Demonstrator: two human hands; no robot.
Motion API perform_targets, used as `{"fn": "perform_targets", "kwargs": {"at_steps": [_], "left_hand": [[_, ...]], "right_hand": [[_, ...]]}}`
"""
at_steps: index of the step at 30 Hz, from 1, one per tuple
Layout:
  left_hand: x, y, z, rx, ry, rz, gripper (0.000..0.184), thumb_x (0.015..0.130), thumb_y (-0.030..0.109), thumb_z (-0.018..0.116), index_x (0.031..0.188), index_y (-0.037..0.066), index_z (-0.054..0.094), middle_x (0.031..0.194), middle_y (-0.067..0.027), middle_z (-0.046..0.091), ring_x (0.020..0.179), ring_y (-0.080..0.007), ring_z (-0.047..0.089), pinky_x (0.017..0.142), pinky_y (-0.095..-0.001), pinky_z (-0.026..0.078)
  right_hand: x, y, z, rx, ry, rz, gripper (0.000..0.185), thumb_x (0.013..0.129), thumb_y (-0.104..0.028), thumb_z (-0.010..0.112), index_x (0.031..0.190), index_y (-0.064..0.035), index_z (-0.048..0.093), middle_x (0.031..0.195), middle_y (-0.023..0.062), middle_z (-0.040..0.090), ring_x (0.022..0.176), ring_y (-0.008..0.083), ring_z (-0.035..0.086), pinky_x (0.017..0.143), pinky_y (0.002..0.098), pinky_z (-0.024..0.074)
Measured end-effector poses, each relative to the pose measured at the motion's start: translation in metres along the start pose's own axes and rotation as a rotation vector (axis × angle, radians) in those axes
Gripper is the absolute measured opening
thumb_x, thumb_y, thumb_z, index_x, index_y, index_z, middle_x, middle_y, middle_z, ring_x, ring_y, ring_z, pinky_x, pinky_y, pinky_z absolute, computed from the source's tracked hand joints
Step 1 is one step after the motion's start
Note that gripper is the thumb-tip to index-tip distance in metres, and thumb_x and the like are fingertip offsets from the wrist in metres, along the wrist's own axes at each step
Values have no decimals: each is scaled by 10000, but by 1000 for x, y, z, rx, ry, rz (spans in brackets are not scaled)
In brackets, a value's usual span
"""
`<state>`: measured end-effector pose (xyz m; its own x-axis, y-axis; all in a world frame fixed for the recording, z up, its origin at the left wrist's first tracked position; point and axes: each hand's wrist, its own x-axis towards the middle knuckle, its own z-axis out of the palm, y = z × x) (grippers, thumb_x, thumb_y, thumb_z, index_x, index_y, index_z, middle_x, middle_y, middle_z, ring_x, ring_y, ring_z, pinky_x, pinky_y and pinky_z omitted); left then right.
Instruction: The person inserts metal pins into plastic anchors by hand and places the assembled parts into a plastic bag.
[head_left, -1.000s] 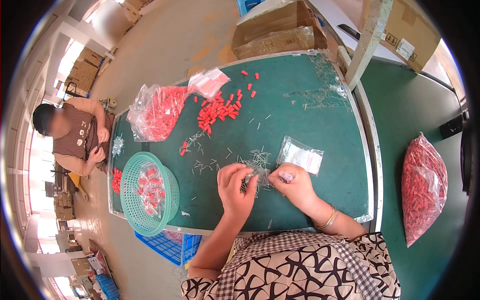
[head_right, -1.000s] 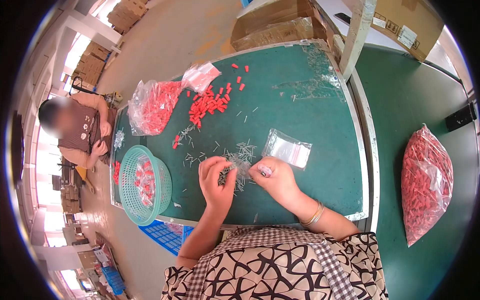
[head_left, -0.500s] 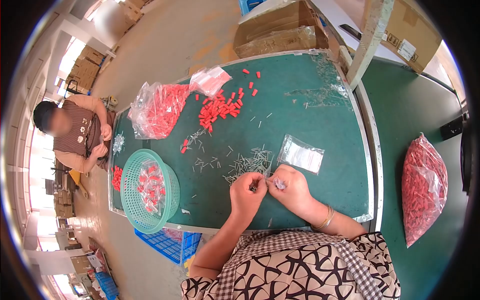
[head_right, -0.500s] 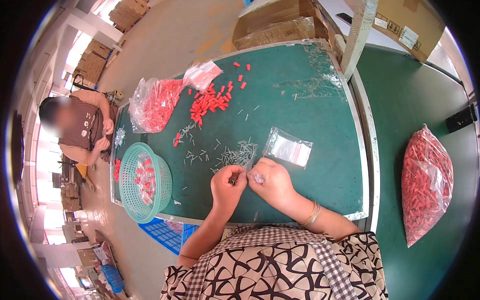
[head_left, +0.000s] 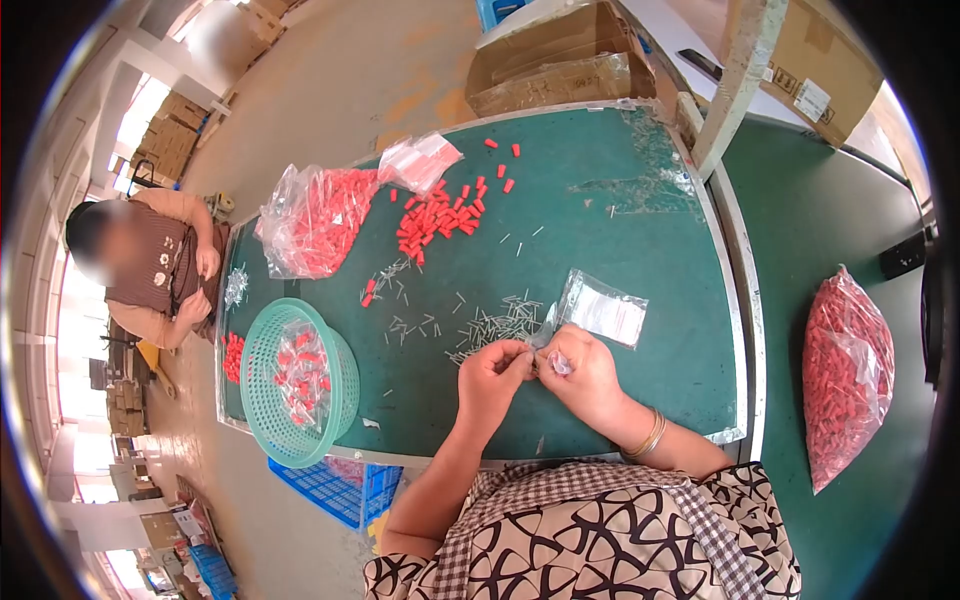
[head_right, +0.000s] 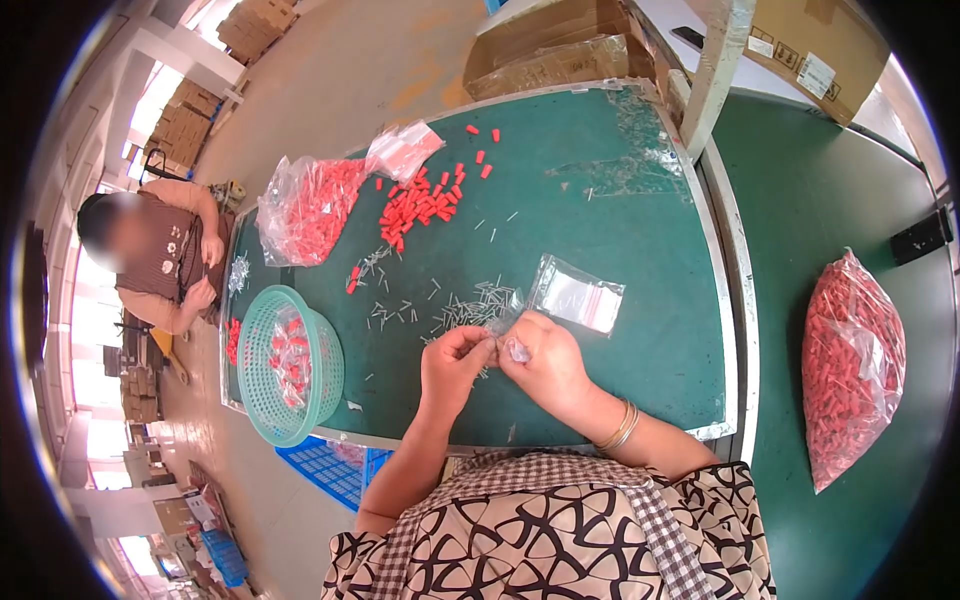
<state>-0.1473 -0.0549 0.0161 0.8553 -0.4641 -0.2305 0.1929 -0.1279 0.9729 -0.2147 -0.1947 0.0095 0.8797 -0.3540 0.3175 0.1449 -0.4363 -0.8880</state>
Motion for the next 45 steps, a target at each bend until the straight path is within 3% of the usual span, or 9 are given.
{"fn": "perform_targets", "kwargs": {"at_steps": [8,15,18,20,23,29,36,42,45], "left_hand": [[5,0,6,430,200,122,50,815,-4,655,857,-26,638,683,14,629,624,-35,587,569,-183,463],[5,3,11,-86,116,38,36,871,4,630,894,-19,646,746,4,638,648,-47,591,575,-196,480],[7,4,5,19,38,-48,57,863,18,655,908,-17,652,719,9,625,642,-45,583,569,-195,474],[8,-1,6,219,123,78,50,859,22,665,891,-12,651,699,12,612,623,-39,566,554,-193,461],[9,-1,7,299,179,169,47,852,25,676,852,-6,641,676,17,597,596,-29,537,531,-188,433],[5,2,2,261,143,66,113,850,25,678,768,7,603,636,42,553,572,-7,479,499,-187,383],[1,5,3,266,92,57,79,857,10,665,793,8,618,646,44,555,591,-1,482,510,-179,386],[0,14,-26,37,-57,-9,134,886,30,625,1009,-3,664,767,-12,646,628,-57,574,570,-209,470],[15,4,-76,352,255,40,140,852,57,670,982,8,682,795,-21,643,664,-79,582,590,-240,478]], "right_hand": [[-2,0,1,27,33,-29,180,680,-4,710,726,-50,542,705,100,553,630,310,579,552,387,473],[2,1,3,-24,28,-3,180,667,-13,708,705,-53,537,694,96,552,621,313,574,539,394,468],[0,0,4,-24,-1,-28,181,663,-17,708,695,-55,534,686,96,549,618,320,572,537,406,468],[0,0,3,-30,-16,-36,184,660,-17,704,677,-57,526,676,96,542,617,325,569,539,414,473],[-3,11,1,-185,-23,-133,204,663,-61,749,803,-72,600,813,97,597,657,310,606,562,398,503],[7,-9,-12,-275,-204,-175,646,654,-176,820,1243,-92,568,1238,84,574,778,272,667,641,364,551],[5,5,-5,-187,-143,-268,589,641,-135,825,1186,-84,607,1156,85,626,828,269,678,666,349,559],[5,3,-7,20,-154,-107,499,636,-111,839,1095,-58,650,1086,110,662,916,286,669,774,345,557],[6,2,-8,48,-162,-66,490,662,-163,839,1105,-66,652,1086,103,657,914,285,660,770,348,545]]}}
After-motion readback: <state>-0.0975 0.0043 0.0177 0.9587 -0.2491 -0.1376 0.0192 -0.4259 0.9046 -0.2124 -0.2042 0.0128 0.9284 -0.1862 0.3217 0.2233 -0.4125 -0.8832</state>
